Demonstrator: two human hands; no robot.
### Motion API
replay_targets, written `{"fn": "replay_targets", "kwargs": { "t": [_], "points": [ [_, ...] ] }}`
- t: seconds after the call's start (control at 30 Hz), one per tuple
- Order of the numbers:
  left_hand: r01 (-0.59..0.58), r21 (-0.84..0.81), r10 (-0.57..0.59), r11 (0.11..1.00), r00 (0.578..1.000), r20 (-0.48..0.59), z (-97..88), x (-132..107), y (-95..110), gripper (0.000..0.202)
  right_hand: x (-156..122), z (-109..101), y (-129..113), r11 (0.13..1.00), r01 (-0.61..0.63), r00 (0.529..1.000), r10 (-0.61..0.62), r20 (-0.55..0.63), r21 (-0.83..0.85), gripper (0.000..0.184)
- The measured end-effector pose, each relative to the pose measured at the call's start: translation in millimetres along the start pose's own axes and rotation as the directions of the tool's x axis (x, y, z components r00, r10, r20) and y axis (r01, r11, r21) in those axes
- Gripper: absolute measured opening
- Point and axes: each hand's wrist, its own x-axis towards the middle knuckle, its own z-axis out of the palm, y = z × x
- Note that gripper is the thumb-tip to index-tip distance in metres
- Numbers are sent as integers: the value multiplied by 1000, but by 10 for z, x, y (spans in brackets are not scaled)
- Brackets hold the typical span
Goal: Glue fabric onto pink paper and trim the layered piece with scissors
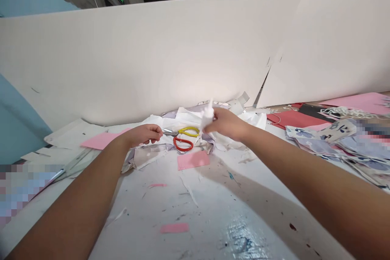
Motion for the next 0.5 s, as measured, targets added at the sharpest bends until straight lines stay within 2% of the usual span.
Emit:
{"fn": "replay_targets", "kwargs": {
  "t": [0.07, 0.13, 0.2, 0.3, 0.43, 0.47, 0.5],
  "points": [
    [-16, -29, 14, 999, 997, -78, -31, -27, 1, 16, -257, -52, 220, 978, -128, 990, 136, 35, -166, 18],
    [-31, -49, 23, 998, 988, -150, -33, -22, 12, 17, -506, -90, 463, 948, -191, 980, 197, -3, -256, 17],
    [-56, -62, 40, 996, 971, -234, -23, -12, 46, 18, -697, -88, 674, 924, -209, 974, 227, 21, -322, 14],
    [-103, -60, 74, 993, 928, -365, -55, -75, 150, 20, -841, -21, 869, 892, -186, 982, 177, -60, -412, 15],
    [-136, 50, 142, 989, 836, -530, -252, -340, 346, 22, -879, 74, 980, 841, -184, 975, 92, -200, -509, 38],
    [-121, 103, 158, 987, 823, -545, -314, -409, 392, 21, -882, 89, 1007, 832, -178, 971, 62, -231, -526, 45],
    [-89, 163, 163, 983, 832, -530, -372, -466, 431, 21, -886, 101, 1037, 826, -161, 968, 26, -249, -541, 50]
  ]
}}
